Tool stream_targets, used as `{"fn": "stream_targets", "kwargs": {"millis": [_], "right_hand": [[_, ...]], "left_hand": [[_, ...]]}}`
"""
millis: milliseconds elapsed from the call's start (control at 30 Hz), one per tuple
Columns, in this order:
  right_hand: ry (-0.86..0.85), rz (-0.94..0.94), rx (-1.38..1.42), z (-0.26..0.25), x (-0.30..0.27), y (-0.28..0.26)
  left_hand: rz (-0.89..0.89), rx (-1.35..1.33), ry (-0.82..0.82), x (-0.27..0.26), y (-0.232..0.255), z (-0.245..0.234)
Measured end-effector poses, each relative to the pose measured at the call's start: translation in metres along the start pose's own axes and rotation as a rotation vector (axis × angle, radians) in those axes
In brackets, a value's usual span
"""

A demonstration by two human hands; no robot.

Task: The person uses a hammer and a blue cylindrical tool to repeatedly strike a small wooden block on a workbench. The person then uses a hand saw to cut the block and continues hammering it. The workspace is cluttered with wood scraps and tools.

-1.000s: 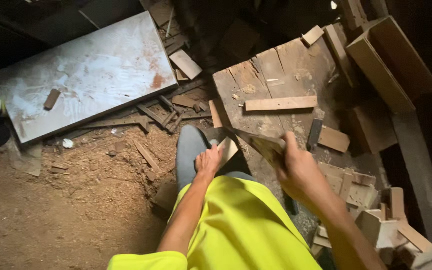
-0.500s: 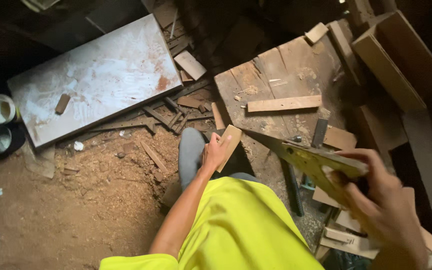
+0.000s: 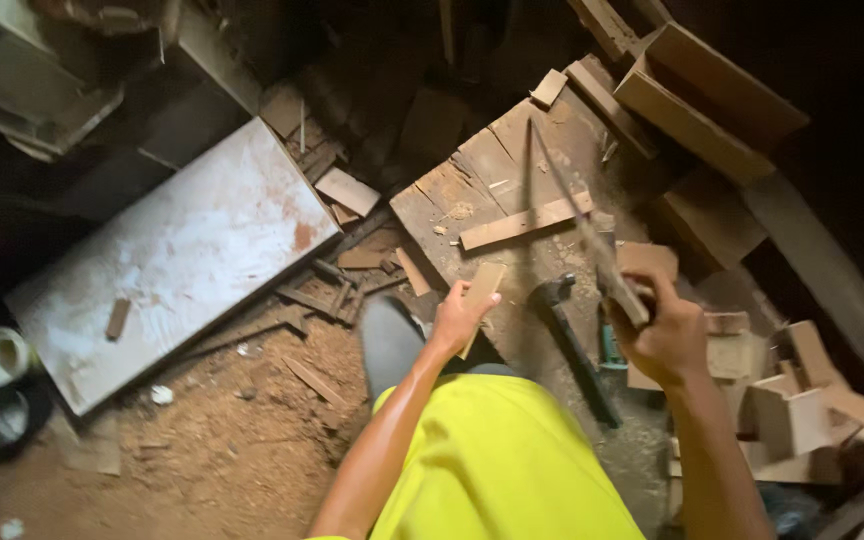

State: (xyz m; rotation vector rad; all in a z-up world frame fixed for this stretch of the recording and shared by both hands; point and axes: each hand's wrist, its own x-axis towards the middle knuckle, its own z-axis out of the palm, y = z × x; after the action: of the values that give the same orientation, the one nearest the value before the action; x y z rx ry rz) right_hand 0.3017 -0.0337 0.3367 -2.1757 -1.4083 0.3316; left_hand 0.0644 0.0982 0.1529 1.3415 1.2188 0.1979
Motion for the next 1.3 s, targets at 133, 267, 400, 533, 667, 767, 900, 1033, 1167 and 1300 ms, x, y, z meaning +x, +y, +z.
{"fn": "stream_targets", "kwargs": {"millis": [133,267,400,533,667,767,900,1033,1167,1300], "right_hand": [[-0.137,0.138,-0.21,0.031,-0.027,0.035],[-0.078,0.132,-0.279,0.038,-0.056,0.073],[0.089,0.131,-0.209,0.055,-0.098,0.089],[0.063,0.317,-0.114,0.078,-0.112,0.09],[0.024,0.371,-0.222,0.086,-0.103,0.08],[-0.124,0.476,-0.386,0.086,-0.077,0.079],[-0.415,0.636,-0.524,0.088,-0.055,0.08],[-0.242,0.51,-0.641,0.091,-0.047,0.09],[0.007,0.529,-0.509,0.097,-0.058,0.1],[-0.171,0.632,-0.282,0.106,-0.086,0.094]], "left_hand": [[0.148,-0.056,0.002,-0.002,-0.019,-0.009],[-0.015,-0.081,-0.123,0.001,-0.026,-0.025],[-0.096,-0.03,-0.213,0.001,-0.022,-0.044],[0.008,-0.004,-0.208,0.008,-0.016,-0.061],[0.077,0.086,-0.212,0.01,-0.007,-0.07],[0.153,0.151,-0.238,0.017,0.0,-0.071],[0.161,0.26,-0.308,0.022,-0.004,-0.064],[0.113,0.334,-0.294,0.029,-0.014,-0.043],[0.301,0.469,-0.188,0.028,-0.024,-0.019],[0.28,0.423,-0.034,0.02,-0.014,0.009]]}}
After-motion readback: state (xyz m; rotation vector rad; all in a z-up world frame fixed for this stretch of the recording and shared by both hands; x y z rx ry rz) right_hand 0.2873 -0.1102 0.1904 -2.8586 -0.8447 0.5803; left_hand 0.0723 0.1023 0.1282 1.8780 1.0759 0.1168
